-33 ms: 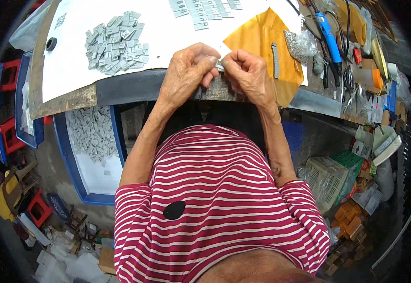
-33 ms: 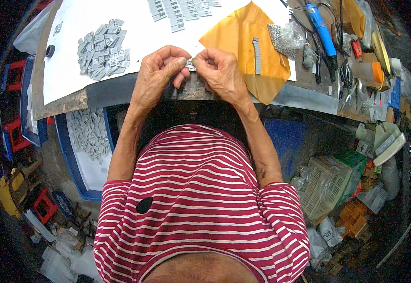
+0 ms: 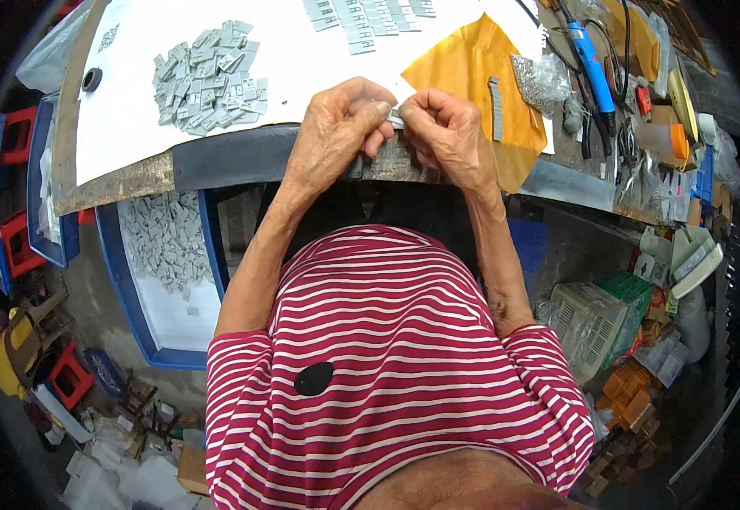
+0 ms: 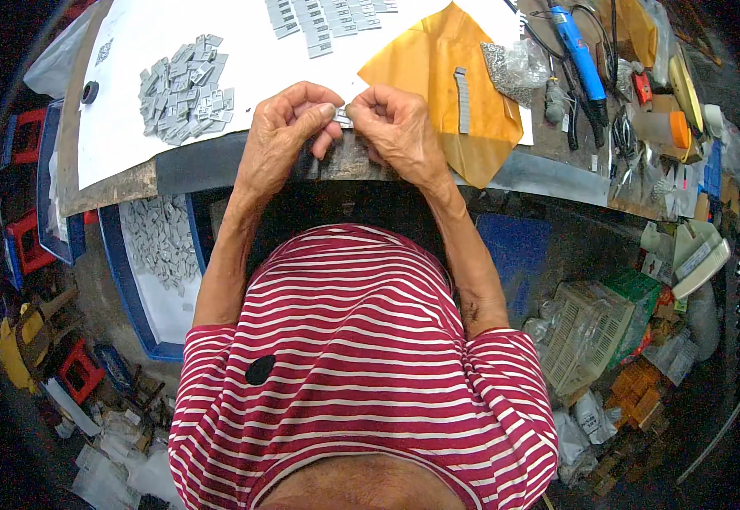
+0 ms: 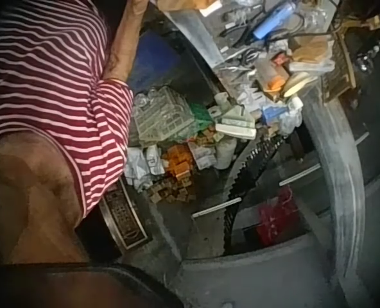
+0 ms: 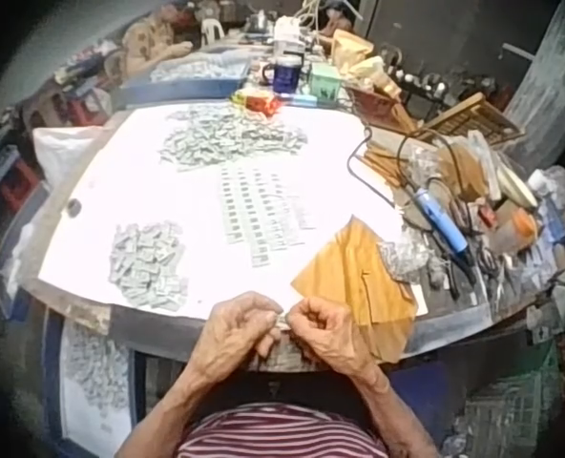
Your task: The recorder is inspecting and organizing small grey components on a workbench.
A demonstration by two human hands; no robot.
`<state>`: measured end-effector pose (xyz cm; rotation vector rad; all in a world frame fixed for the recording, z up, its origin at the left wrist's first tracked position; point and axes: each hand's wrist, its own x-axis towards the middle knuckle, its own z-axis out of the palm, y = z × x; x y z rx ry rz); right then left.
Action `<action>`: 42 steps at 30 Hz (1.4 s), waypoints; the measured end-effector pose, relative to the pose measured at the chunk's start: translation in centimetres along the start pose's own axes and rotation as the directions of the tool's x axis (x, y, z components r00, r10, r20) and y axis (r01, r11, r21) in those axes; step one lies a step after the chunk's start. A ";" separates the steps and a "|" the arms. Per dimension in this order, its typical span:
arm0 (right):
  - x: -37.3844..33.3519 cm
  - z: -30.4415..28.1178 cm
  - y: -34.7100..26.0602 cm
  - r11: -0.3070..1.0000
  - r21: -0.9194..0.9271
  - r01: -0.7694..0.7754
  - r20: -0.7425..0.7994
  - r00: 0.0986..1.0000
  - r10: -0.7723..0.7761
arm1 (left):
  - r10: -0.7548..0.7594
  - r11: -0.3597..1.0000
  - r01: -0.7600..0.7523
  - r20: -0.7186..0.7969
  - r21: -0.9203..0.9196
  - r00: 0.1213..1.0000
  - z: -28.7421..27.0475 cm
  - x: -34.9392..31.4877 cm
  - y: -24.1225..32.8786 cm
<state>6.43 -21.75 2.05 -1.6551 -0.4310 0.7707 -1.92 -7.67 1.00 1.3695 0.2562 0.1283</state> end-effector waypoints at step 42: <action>-1.0 -0.8 0.2 0.957 0.286 -0.043 0.091 0.996 0.018 | 0.565 0.312 -0.100 -0.100 0.945 0.819 -5.3 5.3 -1.2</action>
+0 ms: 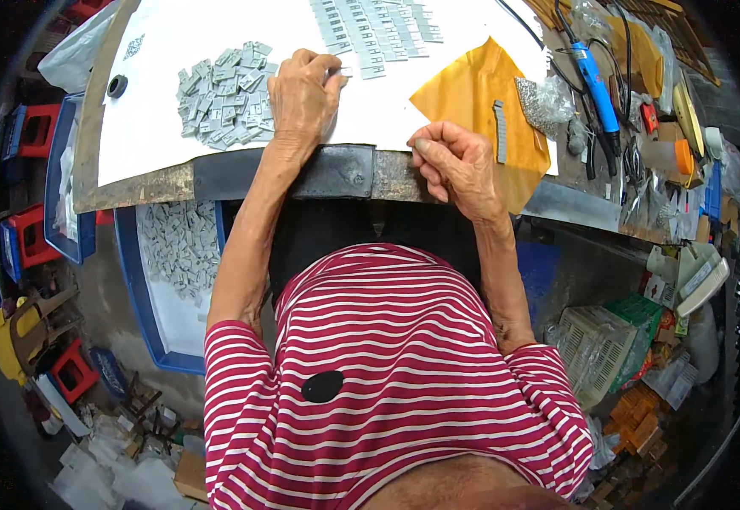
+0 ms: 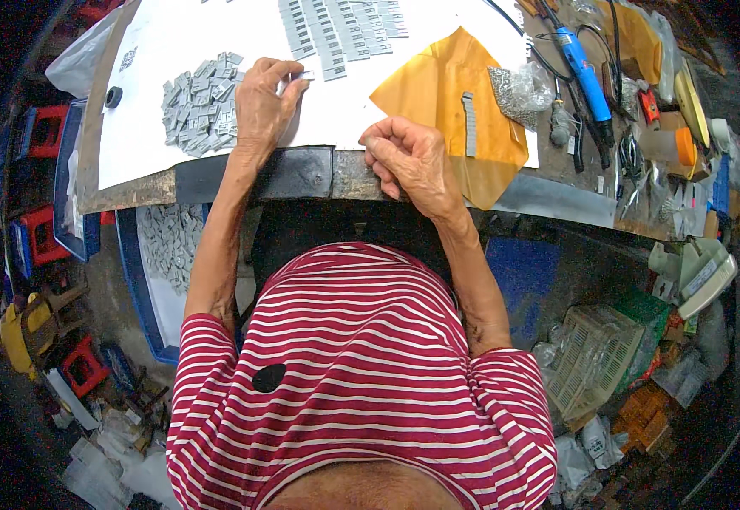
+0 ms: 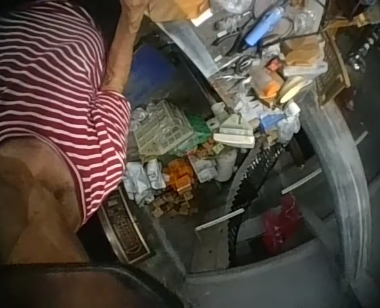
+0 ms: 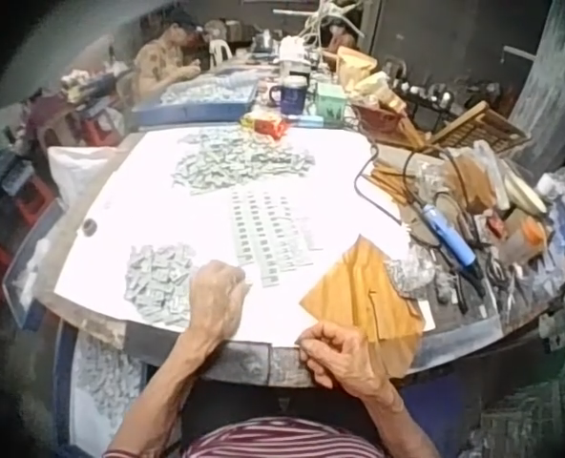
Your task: The recorder is inspecting and organizing small grey components on a workbench.
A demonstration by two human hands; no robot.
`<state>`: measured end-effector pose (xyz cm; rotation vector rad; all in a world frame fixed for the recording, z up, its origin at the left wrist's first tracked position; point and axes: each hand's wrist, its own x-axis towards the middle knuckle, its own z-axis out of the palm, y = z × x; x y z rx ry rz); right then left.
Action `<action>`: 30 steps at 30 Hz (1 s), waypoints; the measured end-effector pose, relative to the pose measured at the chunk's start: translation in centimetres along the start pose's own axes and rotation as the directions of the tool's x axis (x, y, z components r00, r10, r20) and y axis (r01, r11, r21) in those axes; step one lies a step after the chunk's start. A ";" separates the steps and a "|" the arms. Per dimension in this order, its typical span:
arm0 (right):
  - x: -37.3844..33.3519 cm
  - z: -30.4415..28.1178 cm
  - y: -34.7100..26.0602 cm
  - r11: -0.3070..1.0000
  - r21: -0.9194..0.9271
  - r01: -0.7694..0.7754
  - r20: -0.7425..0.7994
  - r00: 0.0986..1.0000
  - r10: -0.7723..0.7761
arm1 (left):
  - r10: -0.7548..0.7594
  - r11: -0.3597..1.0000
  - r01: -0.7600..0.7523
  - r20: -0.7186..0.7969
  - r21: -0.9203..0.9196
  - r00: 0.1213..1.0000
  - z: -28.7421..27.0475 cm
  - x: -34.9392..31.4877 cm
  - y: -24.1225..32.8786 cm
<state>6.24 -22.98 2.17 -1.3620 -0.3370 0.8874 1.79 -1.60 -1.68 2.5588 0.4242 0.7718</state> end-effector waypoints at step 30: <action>-0.8 -1.6 -0.5 1.000 -0.012 0.022 -0.091 0.996 -0.023 | -0.068 0.998 0.069 0.074 -0.009 0.995 0.4 0.6 0.1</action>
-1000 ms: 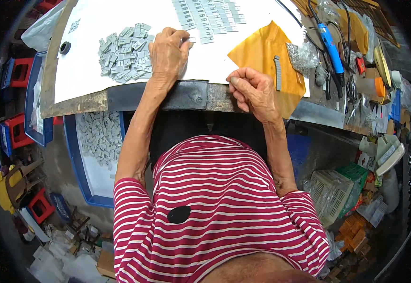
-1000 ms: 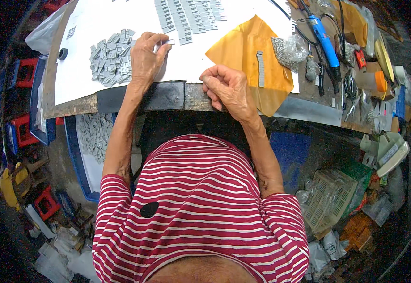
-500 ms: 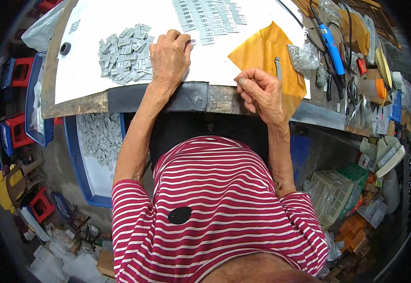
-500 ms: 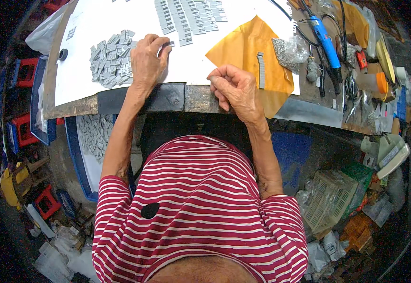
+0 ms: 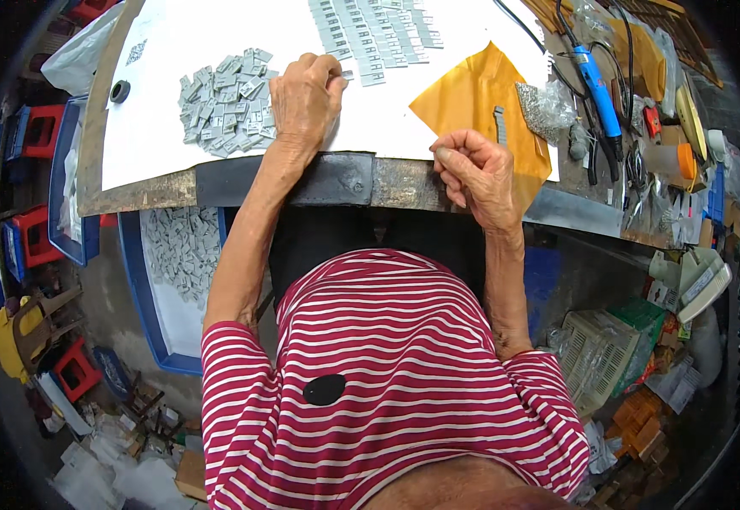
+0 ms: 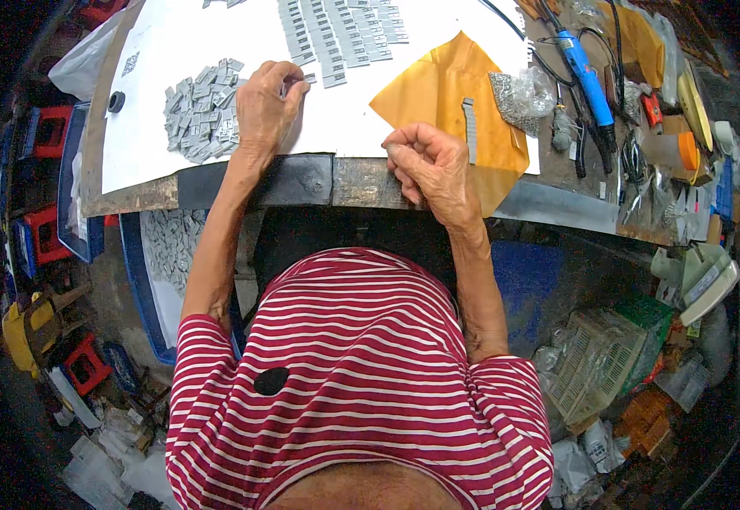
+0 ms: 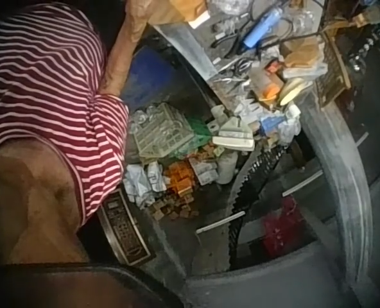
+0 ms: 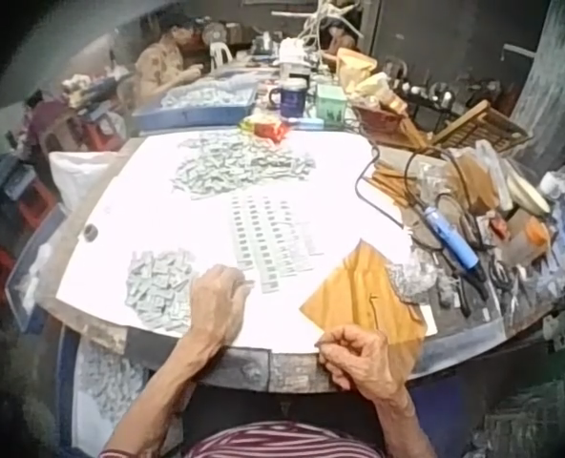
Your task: The recorder is inspecting and organizing small grey components on a workbench.
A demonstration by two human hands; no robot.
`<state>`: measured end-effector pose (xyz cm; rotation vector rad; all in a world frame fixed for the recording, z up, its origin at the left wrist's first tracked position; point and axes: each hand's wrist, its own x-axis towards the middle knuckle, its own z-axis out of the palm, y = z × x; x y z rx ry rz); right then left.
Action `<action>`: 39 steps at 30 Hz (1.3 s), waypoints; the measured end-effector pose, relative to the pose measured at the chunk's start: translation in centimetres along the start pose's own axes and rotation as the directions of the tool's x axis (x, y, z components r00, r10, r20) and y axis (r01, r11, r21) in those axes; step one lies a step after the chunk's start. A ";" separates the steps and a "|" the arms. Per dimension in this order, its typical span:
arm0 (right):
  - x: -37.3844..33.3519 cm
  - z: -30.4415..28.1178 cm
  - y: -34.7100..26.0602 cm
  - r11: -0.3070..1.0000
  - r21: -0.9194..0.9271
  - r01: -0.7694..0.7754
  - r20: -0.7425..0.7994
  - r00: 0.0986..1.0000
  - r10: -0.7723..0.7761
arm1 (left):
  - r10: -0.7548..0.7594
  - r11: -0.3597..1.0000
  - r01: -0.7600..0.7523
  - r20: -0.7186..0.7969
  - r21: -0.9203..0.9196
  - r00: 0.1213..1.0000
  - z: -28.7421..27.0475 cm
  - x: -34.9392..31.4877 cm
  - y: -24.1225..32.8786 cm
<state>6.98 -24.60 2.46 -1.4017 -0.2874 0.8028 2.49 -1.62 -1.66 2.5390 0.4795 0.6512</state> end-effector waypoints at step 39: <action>-0.7 -0.2 0.3 1.000 -0.004 0.002 -0.008 1.000 -0.002 | 0.021 0.938 0.018 -0.108 0.347 0.994 -6.0 -1.6 -5.8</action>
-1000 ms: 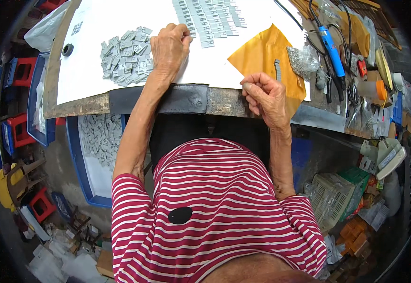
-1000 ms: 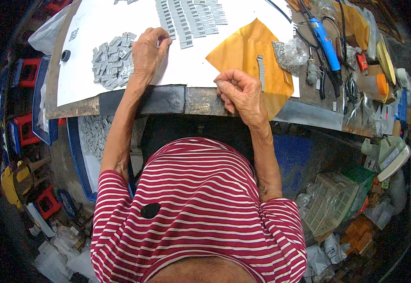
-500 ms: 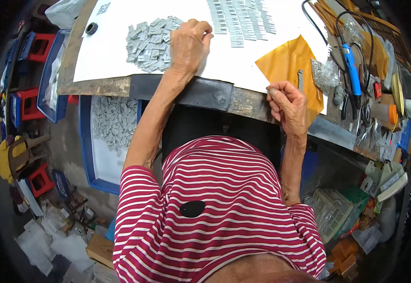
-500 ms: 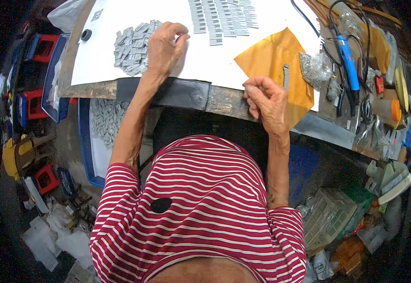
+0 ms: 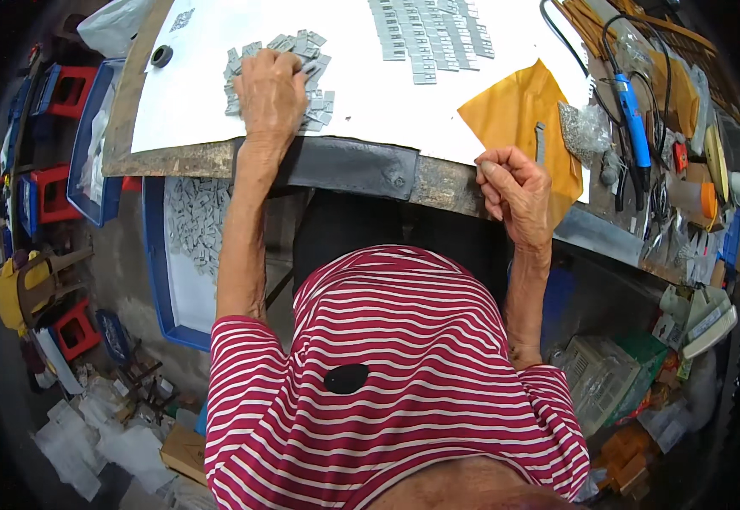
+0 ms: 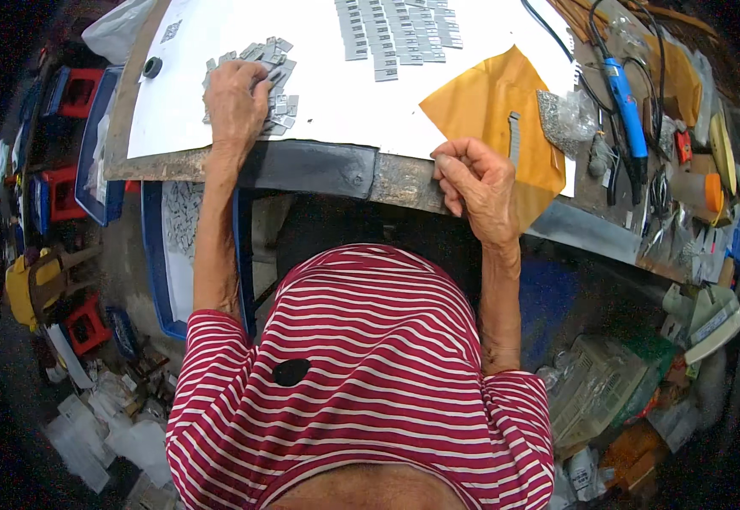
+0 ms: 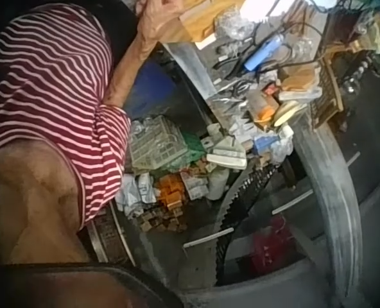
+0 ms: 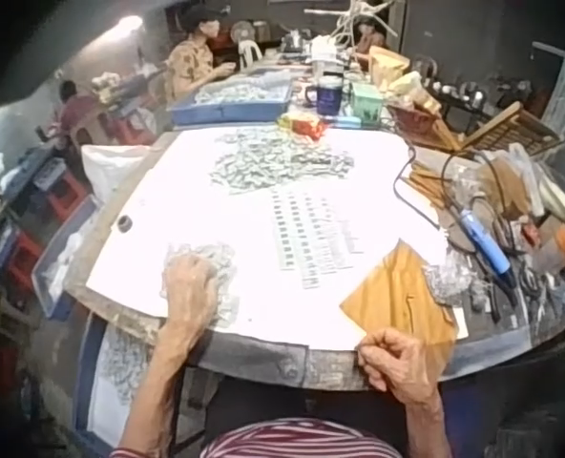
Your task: The recorder is inspecting and organizing small grey components on a workbench.
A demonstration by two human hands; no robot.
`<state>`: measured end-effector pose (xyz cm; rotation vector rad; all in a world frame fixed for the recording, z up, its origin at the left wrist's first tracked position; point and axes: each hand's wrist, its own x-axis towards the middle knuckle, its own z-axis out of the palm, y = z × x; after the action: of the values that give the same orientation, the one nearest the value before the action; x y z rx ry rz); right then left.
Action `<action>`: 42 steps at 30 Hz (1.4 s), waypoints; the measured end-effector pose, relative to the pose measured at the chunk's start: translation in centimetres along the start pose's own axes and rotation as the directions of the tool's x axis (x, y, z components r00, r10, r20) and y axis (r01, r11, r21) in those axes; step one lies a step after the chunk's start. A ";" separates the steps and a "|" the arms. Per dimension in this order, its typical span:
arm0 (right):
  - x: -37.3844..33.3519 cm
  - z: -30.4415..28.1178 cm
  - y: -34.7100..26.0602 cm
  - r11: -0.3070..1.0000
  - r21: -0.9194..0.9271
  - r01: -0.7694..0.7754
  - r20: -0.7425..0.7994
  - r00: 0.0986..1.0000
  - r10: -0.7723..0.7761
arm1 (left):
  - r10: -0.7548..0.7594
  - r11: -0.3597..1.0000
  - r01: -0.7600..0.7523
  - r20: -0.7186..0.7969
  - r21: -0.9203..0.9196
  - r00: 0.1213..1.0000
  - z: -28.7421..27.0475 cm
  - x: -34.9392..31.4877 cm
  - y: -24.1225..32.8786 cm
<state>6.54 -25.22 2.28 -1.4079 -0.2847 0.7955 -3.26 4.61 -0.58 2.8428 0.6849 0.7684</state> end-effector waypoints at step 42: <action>5.7 -8.8 -0.9 0.052 -0.930 0.364 0.270 0.771 -0.576 | 0.011 0.645 0.100 0.140 -0.757 0.990 0.7 -2.3 10.4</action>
<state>16.33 -28.30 -0.03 -2.3419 -1.2380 -0.2720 -0.58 -5.69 0.09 2.0481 0.2867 0.6405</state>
